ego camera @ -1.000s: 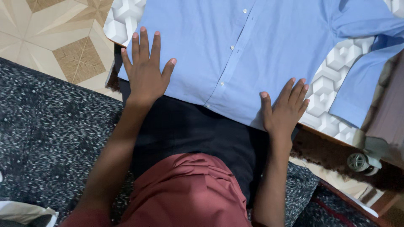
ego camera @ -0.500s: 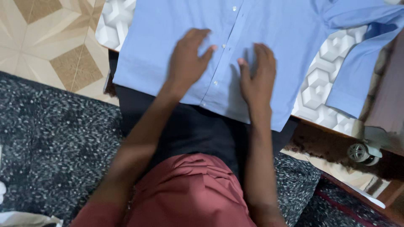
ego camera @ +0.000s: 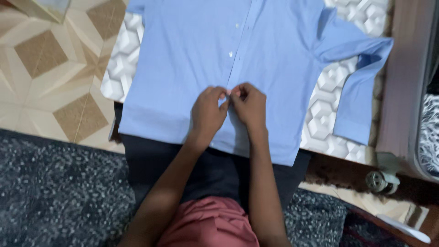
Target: The person buttons a long-sleeved shirt by hand on a low patterned table, smooths the fabric, and folds the sleeves inward before folding the body of the shirt.
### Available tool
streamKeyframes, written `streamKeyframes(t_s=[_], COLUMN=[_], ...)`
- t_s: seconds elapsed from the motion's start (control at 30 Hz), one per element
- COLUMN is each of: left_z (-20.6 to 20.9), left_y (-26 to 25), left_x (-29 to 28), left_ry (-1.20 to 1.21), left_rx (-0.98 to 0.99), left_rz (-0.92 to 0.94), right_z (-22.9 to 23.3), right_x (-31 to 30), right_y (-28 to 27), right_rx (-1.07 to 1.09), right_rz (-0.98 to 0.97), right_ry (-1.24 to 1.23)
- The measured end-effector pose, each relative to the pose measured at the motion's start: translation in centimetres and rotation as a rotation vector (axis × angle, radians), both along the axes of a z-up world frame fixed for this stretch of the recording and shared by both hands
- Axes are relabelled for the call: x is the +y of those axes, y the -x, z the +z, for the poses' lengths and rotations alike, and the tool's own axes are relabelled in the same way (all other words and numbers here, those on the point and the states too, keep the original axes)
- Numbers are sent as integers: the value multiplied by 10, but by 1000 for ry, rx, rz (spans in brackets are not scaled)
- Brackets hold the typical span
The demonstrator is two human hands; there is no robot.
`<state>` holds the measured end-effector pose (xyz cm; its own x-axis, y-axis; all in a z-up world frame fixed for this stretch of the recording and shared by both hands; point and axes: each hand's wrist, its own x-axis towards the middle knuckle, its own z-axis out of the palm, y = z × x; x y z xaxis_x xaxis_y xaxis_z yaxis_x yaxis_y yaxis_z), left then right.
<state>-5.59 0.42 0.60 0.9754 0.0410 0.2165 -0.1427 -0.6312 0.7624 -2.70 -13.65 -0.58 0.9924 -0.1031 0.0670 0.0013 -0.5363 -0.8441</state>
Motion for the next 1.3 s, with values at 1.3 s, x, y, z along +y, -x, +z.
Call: streamKeyframes(t_s=[1.3], left_z=[-5], left_y=[-19], left_x=[12], left_ry=[247], left_rx=[217], left_rz=[42], right_z=[19], right_x=[-4], right_y=[-24], right_rx=[343], right_rz=[54], right_ry=[64])
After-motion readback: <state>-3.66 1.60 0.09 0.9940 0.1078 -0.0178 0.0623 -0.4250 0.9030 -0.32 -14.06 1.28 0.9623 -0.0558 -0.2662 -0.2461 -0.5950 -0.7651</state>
